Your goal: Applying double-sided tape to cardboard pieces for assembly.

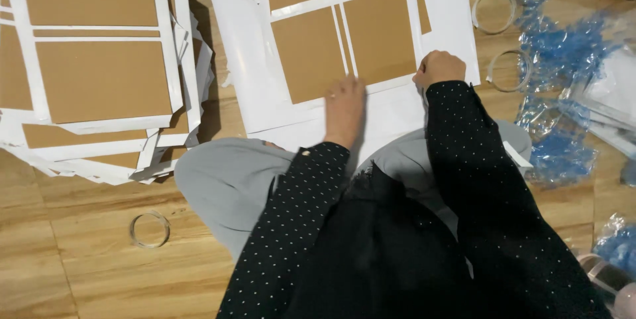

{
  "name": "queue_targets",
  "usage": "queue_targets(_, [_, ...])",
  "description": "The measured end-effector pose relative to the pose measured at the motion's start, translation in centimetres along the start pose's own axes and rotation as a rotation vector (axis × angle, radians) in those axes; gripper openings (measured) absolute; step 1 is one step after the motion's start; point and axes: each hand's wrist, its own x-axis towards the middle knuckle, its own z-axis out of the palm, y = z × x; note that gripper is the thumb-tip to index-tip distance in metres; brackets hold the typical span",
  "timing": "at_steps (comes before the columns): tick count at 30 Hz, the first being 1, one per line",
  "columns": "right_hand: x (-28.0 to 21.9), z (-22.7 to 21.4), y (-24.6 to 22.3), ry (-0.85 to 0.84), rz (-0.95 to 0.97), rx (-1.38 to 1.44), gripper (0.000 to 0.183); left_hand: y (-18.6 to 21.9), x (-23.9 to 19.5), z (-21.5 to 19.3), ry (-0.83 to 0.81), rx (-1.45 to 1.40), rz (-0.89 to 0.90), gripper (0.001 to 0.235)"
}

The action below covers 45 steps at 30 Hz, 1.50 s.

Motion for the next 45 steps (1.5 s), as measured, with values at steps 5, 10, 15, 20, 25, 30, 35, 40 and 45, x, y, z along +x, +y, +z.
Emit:
queue_targets(5, [-2.0, -0.2, -2.1, -0.024, -0.025, 0.02, 0.014, 2.6, -0.9, -6.1, -0.53, -0.012, 0.14, 0.069])
queue_targets(10, [-2.8, 0.1, -1.7, -0.012, 0.007, 0.054, 0.014, -0.4, -2.5, -7.2, -0.711, 0.043, -0.005, 0.07])
queue_targets(15, [-3.2, -0.6, -1.8, -0.025, -0.03, 0.094, 0.017, -5.0, -5.3, -0.9, -0.74, 0.223, -0.335, 0.063])
queue_targets(20, [-3.7, -0.8, -1.3, -0.034, -0.066, 0.141, 0.017, -3.5, -4.1, -5.7, -0.641, 0.235, -0.351, 0.044])
queue_targets(25, [-3.9, -0.3, -1.6, -0.037, -0.07, 0.135, 0.015, 1.6, -1.8, -9.2, -0.49, 0.021, -0.143, 0.043])
queue_targets(30, [-4.0, -0.3, -1.7, -0.065, -0.11, 0.121, 0.014, 6.2, -0.8, -2.0, -0.35, -0.068, 0.149, 0.049])
queue_targets(35, [-4.1, -0.8, -1.7, -0.086, -0.143, 0.1, 0.014, 6.5, -0.3, -1.4, -0.335, 0.116, 0.208, 0.051])
queue_targets(40, [-3.7, -0.4, -2.1, -0.047, -0.31, -0.058, 0.014, 6.4, -0.3, 0.2, -0.312, 0.211, 0.267, 0.052])
queue_targets(45, [-2.3, 2.1, -1.9, 0.7, -0.702, -0.674, 0.013, 6.4, -0.1, 0.0, -0.351, 0.273, 0.321, 0.043])
